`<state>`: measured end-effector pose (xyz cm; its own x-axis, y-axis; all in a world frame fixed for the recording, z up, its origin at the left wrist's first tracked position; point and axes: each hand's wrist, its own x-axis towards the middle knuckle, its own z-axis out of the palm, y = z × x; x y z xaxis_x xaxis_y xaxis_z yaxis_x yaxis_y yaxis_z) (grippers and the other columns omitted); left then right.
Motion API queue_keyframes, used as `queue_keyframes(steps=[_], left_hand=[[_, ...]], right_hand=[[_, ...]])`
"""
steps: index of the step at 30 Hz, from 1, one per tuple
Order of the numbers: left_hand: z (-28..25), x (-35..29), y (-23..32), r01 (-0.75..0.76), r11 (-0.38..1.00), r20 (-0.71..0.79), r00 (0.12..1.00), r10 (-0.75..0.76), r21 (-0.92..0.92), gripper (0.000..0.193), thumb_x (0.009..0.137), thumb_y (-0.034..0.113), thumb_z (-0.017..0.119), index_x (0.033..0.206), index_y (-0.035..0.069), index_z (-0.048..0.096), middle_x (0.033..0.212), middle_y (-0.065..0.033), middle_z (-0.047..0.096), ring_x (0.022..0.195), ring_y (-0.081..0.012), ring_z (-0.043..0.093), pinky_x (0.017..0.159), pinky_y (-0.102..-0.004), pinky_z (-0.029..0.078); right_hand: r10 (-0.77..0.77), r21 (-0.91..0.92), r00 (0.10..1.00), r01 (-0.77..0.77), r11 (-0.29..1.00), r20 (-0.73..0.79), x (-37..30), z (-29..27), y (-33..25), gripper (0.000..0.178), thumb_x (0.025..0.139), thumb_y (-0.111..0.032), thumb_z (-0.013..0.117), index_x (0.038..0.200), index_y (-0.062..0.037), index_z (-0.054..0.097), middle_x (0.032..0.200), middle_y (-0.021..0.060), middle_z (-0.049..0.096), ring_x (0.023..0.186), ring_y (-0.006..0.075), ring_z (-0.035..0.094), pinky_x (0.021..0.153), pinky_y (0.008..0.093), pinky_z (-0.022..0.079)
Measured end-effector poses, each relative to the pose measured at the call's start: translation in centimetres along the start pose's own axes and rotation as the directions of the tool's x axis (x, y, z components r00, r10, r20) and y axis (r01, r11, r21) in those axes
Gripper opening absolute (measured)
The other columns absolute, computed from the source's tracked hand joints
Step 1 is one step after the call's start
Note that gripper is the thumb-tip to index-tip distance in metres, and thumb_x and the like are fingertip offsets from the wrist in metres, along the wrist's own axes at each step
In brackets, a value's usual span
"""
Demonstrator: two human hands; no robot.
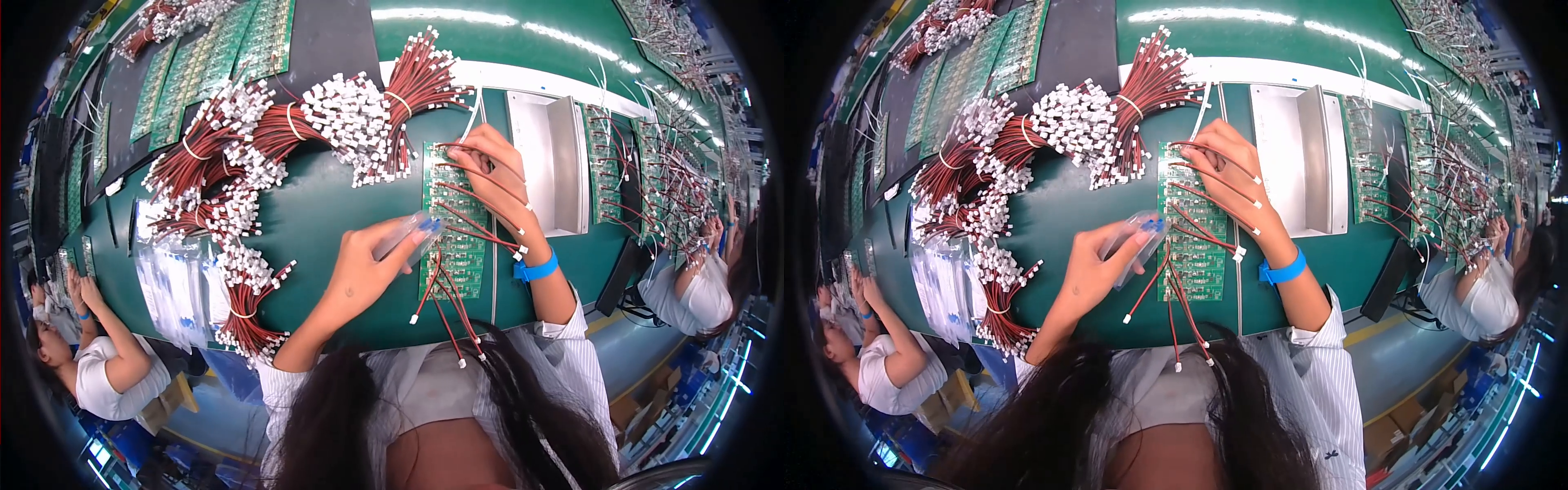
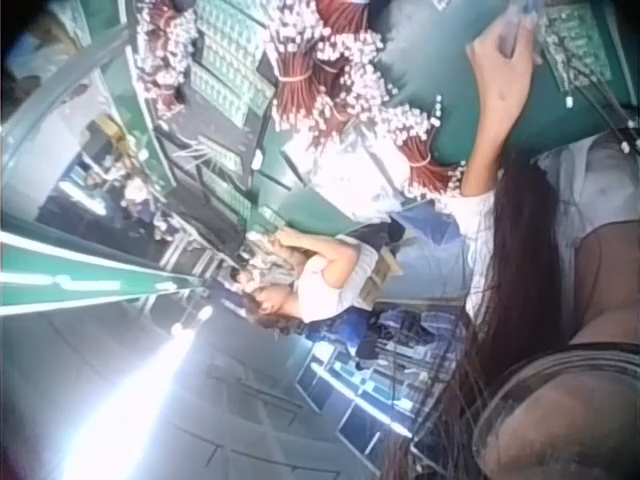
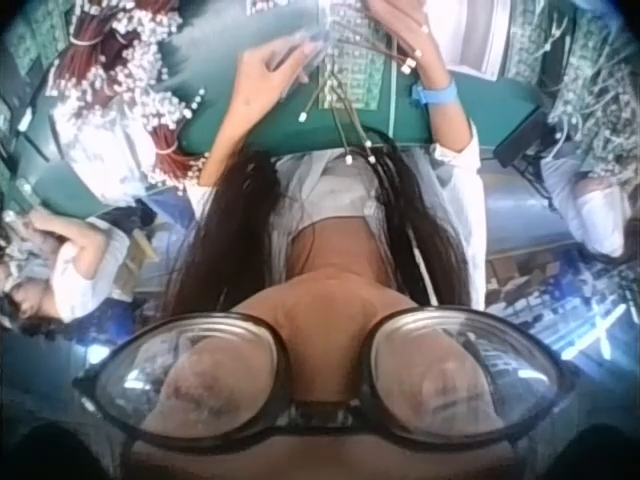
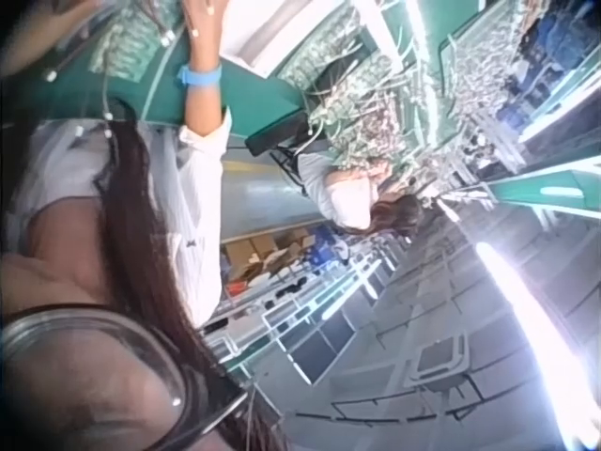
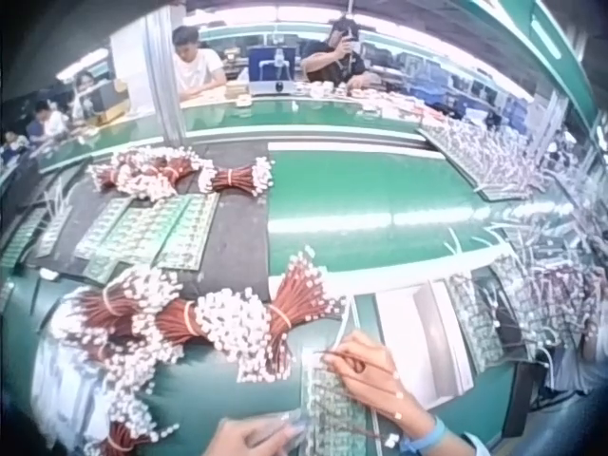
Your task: The person assembles electronic components by hand, connecting wire harnesses to circuit boards.
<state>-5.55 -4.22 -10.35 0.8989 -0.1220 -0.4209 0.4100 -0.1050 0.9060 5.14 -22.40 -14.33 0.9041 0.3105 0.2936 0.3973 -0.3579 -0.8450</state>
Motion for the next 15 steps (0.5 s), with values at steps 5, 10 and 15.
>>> queue_keyframes(steps=[5,10,15], left_hand=[[0.0,-0.1,-0.2,-0.033,0.999,0.007,0.999,0.033,0.008,0.029,0.087,0.019,0.059,0.108,0.000,0.062,0.072,-0.0043,0.062,0.054,-0.0075,0.055,0.049,-0.0218,0.043],[-0.1,0.1,-0.1,-0.040,0.999,0.017,0.999,0.040,0.002,0.029,0.088,0.018,0.056,0.110,0.001,0.061,0.078,-0.0047,0.063,0.055,-0.0080,0.055,0.050,-0.0212,0.042],[-0.1,0.1,-0.4,-0.046,0.999,0.011,0.999,0.046,0.003,0.028,0.088,0.017,0.056,0.110,0.001,0.061,0.079,-0.0048,0.064,0.055,-0.0078,0.055,0.050,-0.0213,0.042]], right_hand=[[0.027,-0.035,1.000,-0.027,0.999,0.005,0.0,0.0,-0.6,0.007,0.077,0.003,0.062,0.082,0.0013,0.059,0.073,0.0054,0.049,0.053,0.0106,0.040,0.049,0.0248,0.033],[0.065,0.029,0.998,-0.065,0.997,0.007,-0.2,0.4,0.2,0.006,0.079,0.002,0.061,0.084,0.0000,0.058,0.075,0.0027,0.046,0.056,0.0064,0.037,0.049,0.0214,0.030],[0.053,-0.072,0.998,-0.050,0.996,0.039,-0.1,0.4,-0.8,0.010,0.078,0.005,0.060,0.086,0.0011,0.054,0.076,0.0080,0.047,0.060,0.0163,0.048,0.054,0.0253,0.039]])
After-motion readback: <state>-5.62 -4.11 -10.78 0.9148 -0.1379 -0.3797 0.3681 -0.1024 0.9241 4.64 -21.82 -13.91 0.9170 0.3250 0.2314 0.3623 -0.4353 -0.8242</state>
